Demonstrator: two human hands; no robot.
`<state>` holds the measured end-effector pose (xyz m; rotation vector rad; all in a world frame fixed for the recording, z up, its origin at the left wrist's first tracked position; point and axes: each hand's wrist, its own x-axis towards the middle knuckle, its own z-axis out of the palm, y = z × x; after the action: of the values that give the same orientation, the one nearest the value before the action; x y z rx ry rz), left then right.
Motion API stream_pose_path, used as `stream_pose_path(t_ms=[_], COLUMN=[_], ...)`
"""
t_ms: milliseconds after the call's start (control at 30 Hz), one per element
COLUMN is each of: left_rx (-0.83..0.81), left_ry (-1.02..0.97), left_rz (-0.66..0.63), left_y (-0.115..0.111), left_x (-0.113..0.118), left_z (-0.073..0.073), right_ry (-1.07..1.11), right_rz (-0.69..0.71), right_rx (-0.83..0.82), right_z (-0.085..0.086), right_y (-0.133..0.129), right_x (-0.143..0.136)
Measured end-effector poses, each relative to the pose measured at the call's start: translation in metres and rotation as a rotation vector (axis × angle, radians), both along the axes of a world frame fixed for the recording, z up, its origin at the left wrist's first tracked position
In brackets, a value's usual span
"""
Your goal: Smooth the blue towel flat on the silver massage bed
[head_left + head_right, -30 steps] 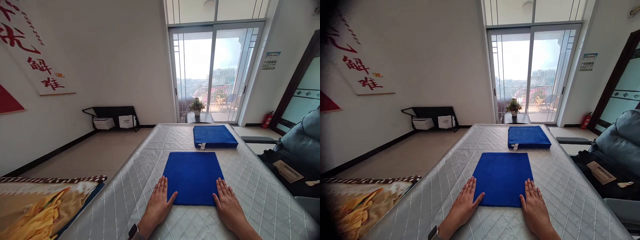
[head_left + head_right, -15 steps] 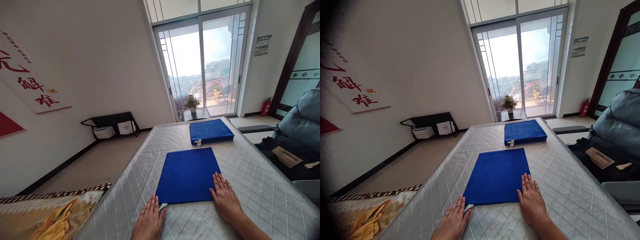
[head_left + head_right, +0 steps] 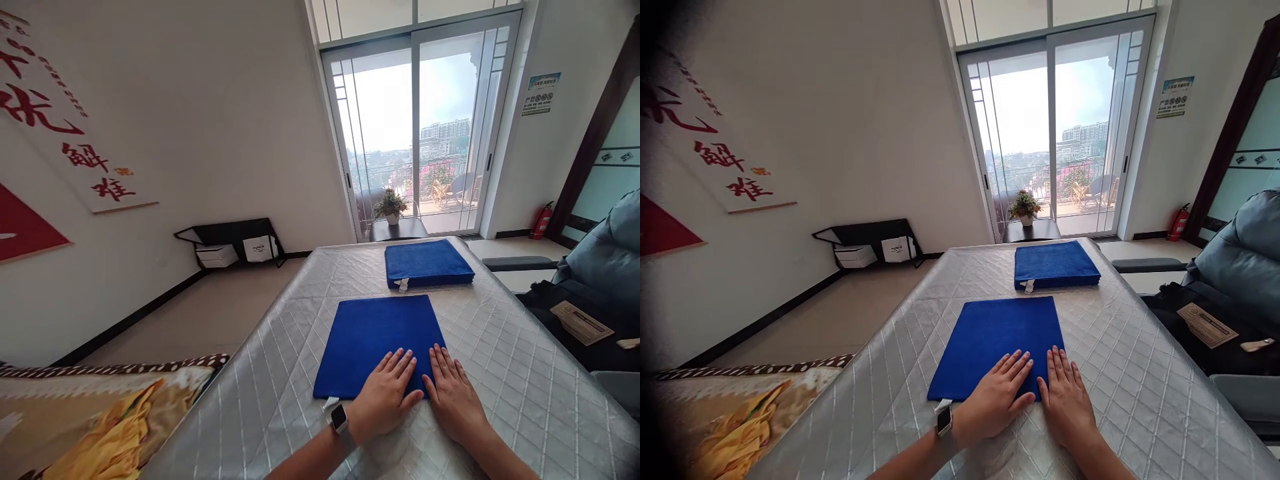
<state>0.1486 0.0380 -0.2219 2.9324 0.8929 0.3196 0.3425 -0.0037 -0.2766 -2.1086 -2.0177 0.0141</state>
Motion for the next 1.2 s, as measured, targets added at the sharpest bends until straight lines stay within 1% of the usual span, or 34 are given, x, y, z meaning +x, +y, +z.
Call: stream_pose_path(t_ms=[67,133,200,267,367,567,667,800,1033,1200], left_rx=[0.030,0.014,-0.021,-0.047,-0.058,-0.025,-0.012,-0.006,0.080,0.061], left_ry=[-0.017,-0.021,-0.013,0.010,0.057,0.114,0.101,0.073,0.012,0.013], left_rz=[0.024,0.056,0.074,0.094,0.190,0.531,0.618,0.658,0.649,0.656], left_y=[0.008,0.013,0.014,0.014,0.015,0.016,0.009,0.001,-0.001,-0.003], left_x=[0.006,0.006,0.000,-0.010,-0.035,-0.105,-0.125,-0.129,-0.132,-0.136], left_z=[-0.008,-0.015,-0.020,-0.022,-0.026,-0.046,-0.053,-0.055,-0.058,-0.058], right_ry=[0.005,0.010,0.007,0.006,0.025,0.042,0.025,0.020,-0.030,-0.080], right_rz=[0.002,0.004,0.002,-0.004,-0.004,0.000,0.000,-0.006,0.006,0.013], right_rx=[0.010,0.018,0.008,-0.016,-0.017,0.002,-0.023,-0.024,-0.003,-0.020], right_z=[-0.001,-0.001,0.000,0.001,0.002,-0.002,-0.001,0.000,-0.002,-0.001], right_y=[0.000,0.001,0.001,0.002,0.002,0.003,0.004,0.002,0.001,0.001], right_x=[0.000,0.000,0.000,0.000,0.001,0.001,0.001,-0.001,-0.003,-0.005])
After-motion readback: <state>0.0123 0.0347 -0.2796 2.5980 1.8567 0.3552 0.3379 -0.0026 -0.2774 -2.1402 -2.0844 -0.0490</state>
